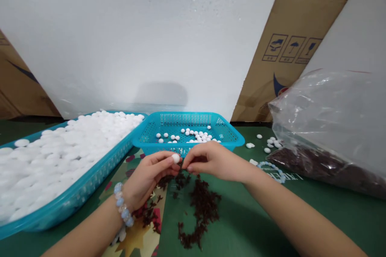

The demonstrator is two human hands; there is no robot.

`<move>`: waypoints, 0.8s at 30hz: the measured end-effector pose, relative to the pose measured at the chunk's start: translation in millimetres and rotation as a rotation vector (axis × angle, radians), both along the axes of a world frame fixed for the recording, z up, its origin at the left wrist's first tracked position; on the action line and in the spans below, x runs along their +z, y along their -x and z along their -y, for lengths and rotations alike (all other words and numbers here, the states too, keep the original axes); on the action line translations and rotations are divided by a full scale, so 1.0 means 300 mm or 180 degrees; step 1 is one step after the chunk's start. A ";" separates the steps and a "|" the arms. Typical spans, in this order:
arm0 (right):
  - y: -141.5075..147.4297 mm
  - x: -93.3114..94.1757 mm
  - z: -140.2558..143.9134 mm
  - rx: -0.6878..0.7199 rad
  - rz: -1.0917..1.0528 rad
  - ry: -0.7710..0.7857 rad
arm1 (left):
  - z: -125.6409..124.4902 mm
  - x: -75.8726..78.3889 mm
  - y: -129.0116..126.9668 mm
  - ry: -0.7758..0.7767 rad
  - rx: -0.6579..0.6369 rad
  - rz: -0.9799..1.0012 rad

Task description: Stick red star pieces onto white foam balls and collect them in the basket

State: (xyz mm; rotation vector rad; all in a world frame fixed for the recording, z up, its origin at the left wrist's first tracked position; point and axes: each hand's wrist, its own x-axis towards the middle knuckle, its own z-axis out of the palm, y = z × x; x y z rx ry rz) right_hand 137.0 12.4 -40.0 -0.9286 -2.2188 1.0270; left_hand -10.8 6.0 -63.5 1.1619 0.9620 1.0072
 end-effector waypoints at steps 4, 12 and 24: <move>0.004 -0.001 -0.001 -0.0076 -0.0470 0.0091 | 0.006 0.005 -0.003 0.0040 -0.0021 -0.0044; 0.025 -0.008 0.012 -0.0081 -0.0991 0.0227 | 0.019 0.034 0.006 -0.0221 0.0028 0.0019; 0.019 -0.020 0.003 0.0076 -0.1116 0.0948 | 0.019 0.006 0.000 -0.0179 -0.0023 -0.0021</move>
